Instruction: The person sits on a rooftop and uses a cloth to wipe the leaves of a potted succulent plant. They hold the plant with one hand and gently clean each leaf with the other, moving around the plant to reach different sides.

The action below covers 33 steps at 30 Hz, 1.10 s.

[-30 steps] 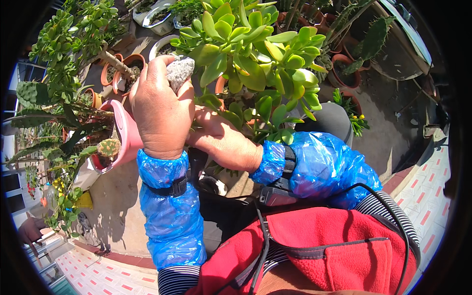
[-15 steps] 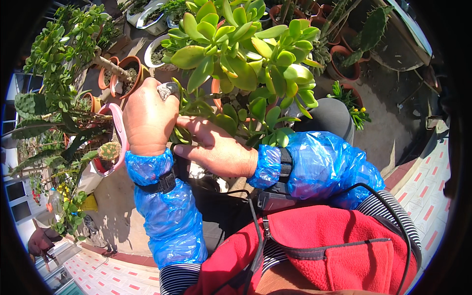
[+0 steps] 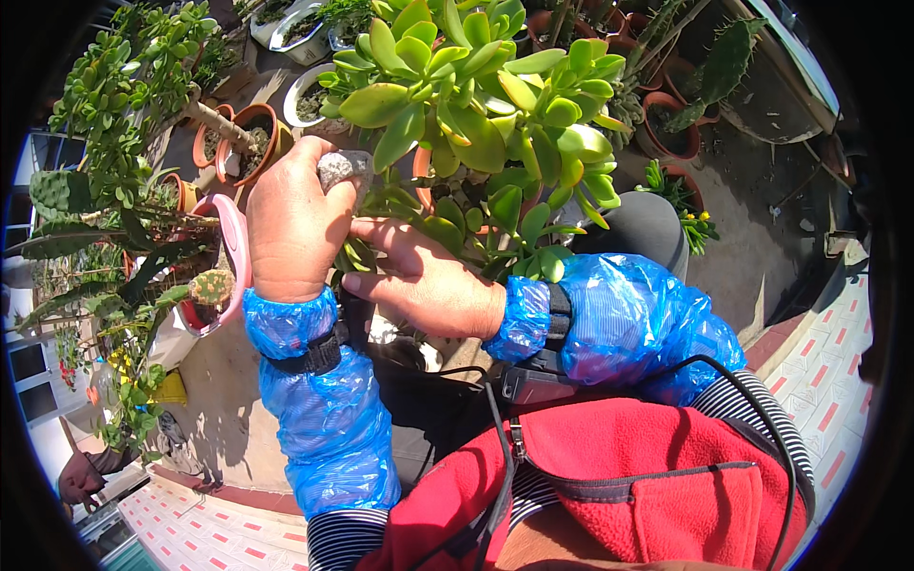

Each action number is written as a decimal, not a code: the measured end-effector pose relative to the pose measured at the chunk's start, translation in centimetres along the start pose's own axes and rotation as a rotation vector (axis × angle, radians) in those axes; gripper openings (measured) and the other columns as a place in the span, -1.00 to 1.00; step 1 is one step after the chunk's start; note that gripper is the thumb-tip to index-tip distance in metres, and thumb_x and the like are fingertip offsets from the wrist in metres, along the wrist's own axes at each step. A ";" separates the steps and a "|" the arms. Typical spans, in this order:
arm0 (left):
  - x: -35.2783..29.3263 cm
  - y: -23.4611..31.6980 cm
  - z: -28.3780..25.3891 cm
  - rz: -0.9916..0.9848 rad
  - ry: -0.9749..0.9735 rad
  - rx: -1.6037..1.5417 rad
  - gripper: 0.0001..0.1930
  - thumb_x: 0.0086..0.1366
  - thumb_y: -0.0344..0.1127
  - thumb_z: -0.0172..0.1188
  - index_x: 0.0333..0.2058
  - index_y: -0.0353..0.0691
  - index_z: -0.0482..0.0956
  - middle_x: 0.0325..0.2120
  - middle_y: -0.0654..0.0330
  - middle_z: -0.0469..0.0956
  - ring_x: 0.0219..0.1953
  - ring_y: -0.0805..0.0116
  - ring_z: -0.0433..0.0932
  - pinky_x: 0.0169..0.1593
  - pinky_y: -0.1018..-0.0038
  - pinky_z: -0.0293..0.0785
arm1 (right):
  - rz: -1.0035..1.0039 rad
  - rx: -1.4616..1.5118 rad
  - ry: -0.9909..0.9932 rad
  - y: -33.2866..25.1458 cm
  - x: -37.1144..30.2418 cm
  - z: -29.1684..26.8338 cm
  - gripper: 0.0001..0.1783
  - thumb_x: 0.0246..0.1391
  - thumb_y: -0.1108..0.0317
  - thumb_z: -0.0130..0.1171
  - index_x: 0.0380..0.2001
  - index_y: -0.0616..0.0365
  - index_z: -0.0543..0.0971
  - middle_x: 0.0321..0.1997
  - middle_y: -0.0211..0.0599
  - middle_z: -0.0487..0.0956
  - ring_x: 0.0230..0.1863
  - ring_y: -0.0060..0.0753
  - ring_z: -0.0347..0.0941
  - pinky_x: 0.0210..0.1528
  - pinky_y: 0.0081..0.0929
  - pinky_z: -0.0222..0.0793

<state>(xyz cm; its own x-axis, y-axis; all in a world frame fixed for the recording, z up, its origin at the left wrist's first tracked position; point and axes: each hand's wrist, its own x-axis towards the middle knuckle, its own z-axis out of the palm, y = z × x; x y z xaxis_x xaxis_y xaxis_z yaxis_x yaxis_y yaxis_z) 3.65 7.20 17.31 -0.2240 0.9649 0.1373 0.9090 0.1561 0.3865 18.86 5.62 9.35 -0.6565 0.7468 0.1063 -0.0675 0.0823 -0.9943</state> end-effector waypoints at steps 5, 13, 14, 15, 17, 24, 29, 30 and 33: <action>0.4 0.2 0.5 -0.027 0.146 0.128 -0.70 0.17 -0.33 0.28 -0.11 -0.26 0.64 -0.25 -0.09 0.71 -0.20 -0.16 0.68 -0.02 0.11 0.58 | 0.023 -0.029 -0.004 -0.2 -0.2 -0.1 -0.33 0.25 0.05 0.31 0.25 0.31 0.48 0.12 0.15 0.56 0.17 0.10 0.52 0.25 -0.16 0.42; -0.8 0.3 0.7 0.562 0.029 0.298 -0.68 0.05 -0.45 0.32 -0.15 -0.19 0.67 -0.22 0.09 0.65 -0.08 0.02 0.61 0.18 0.00 0.45 | 0.202 0.185 -0.133 -0.4 0.1 -0.7 -0.40 0.28 0.25 0.30 0.29 0.31 0.45 0.27 -0.05 0.54 0.23 -0.24 0.47 0.31 -0.26 0.39; -0.9 0.3 0.9 0.556 0.020 0.311 -0.68 0.05 -0.45 0.32 -0.15 -0.19 0.67 -0.23 0.09 0.65 -0.09 0.02 0.61 0.17 0.01 0.46 | 0.243 0.145 -0.163 -0.6 0.2 -1.0 -0.44 0.27 0.27 0.31 0.25 0.31 0.48 0.22 -0.08 0.57 0.19 -0.27 0.50 0.28 -0.29 0.42; -0.9 0.3 0.9 0.550 0.011 0.326 -0.68 0.05 -0.44 0.32 -0.15 -0.20 0.66 -0.25 0.09 0.64 -0.11 0.01 0.61 0.17 0.02 0.46 | 0.291 0.105 -0.195 -1.0 0.3 -1.4 -0.48 0.26 0.29 0.31 0.21 0.31 0.51 0.17 -0.11 0.61 0.15 -0.30 0.52 0.24 -0.31 0.45; -0.7 0.0 0.9 0.527 -0.020 0.342 -0.69 0.05 -0.44 0.32 -0.16 -0.20 0.66 -0.29 0.10 0.63 -0.15 0.00 0.60 0.08 0.07 0.48 | 0.193 -0.055 -0.138 -1.7 0.2 -2.1 -0.64 0.28 0.33 0.31 0.06 0.30 0.61 -0.05 -0.22 0.70 -0.01 -0.44 0.58 0.10 -0.40 0.52; -0.9 -0.4 0.8 0.569 0.026 0.304 -0.72 0.08 -0.50 0.26 -0.18 -0.19 0.65 -0.29 0.13 0.62 -0.15 0.02 0.57 0.00 0.13 0.46 | 0.356 0.183 0.261 -2.9 1.6 -4.8 -0.63 0.39 0.41 0.13 0.19 0.27 0.58 0.13 -0.25 0.66 0.13 -0.53 0.51 0.20 -0.54 0.42; -1.0 -0.1 0.7 0.586 -0.005 0.258 -0.77 0.13 -0.51 0.24 -0.20 -0.20 0.66 -0.29 0.11 0.62 -0.15 0.02 0.57 -0.01 0.15 0.45 | 0.407 -0.048 0.153 -0.6 1.7 -5.4 -0.55 0.42 0.29 0.11 0.29 0.21 0.54 0.10 -0.29 0.66 0.08 -0.50 0.53 0.15 -0.55 0.43; -0.9 0.0 0.7 0.589 -0.011 0.282 -0.77 0.14 -0.51 0.23 -0.19 -0.20 0.66 -0.30 0.10 0.62 -0.16 0.02 0.57 -0.02 0.15 0.46 | 0.439 0.005 0.161 0.2 1.7 -5.3 -0.56 0.43 0.27 0.11 0.27 0.19 0.56 0.09 -0.31 0.66 0.08 -0.53 0.53 0.14 -0.54 0.44; -0.9 0.4 1.0 0.594 -0.024 0.302 -0.77 0.16 -0.51 0.23 -0.18 -0.19 0.67 -0.31 0.07 0.63 -0.19 0.01 0.58 -0.05 0.15 0.47 | 0.199 0.103 0.165 2.3 2.2 -4.7 -0.61 0.47 0.19 0.06 0.20 0.12 0.59 0.07 -0.40 0.64 0.05 -0.59 0.52 0.12 -0.47 0.46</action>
<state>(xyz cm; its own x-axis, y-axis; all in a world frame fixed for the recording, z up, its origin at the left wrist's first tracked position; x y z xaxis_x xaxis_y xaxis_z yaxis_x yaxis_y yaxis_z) 4.54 6.64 16.44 0.3498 0.9091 0.2262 0.9348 -0.3545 -0.0210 20.81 10.55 7.35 -0.5338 0.8397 -0.0999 -0.0312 -0.1376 -0.9900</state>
